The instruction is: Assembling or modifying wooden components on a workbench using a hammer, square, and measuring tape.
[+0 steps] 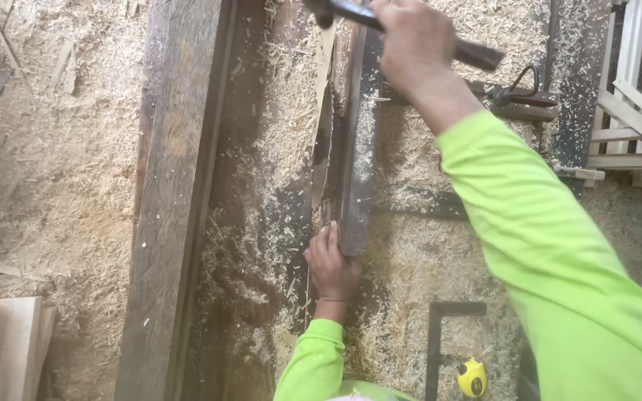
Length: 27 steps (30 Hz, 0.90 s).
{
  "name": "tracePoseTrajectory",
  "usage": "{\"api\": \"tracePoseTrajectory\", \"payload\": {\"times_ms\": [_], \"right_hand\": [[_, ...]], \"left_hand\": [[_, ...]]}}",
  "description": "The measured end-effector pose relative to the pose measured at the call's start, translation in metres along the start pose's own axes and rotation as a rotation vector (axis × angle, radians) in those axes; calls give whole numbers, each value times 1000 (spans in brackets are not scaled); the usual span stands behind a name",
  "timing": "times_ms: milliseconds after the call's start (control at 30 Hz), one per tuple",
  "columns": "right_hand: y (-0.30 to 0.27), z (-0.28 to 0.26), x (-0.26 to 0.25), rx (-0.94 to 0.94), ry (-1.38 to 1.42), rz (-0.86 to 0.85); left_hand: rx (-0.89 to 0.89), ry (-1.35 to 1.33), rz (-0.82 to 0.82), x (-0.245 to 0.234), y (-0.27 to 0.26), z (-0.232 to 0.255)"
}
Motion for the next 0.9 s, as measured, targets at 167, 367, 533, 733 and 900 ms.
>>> {"api": "tracePoseTrajectory", "payload": {"times_ms": [167,367,533,733,900], "right_hand": [[-39,16,21,160,-148,-319],[-196,-17,-66,735,498,105],[-359,21,10,942,591,70],[-329,64,-66,850,435,3],[-326,235,17,637,671,401]], "left_hand": [[7,-23,16,-2,-1,1],[18,-34,15,-2,-3,-3],[22,-14,-38,-3,-3,1],[48,-36,-126,-69,23,-45],[72,495,2,-90,34,-56]]}}
Point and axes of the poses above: each hand's wrist, its own y-axis towards the middle knuckle, its own x-axis out of the palm, z = x × y, the point moved 8 cm from there along y, towards the middle knuckle, and after that the axes turned 10 degrees about -x, right-handed, at the moved point
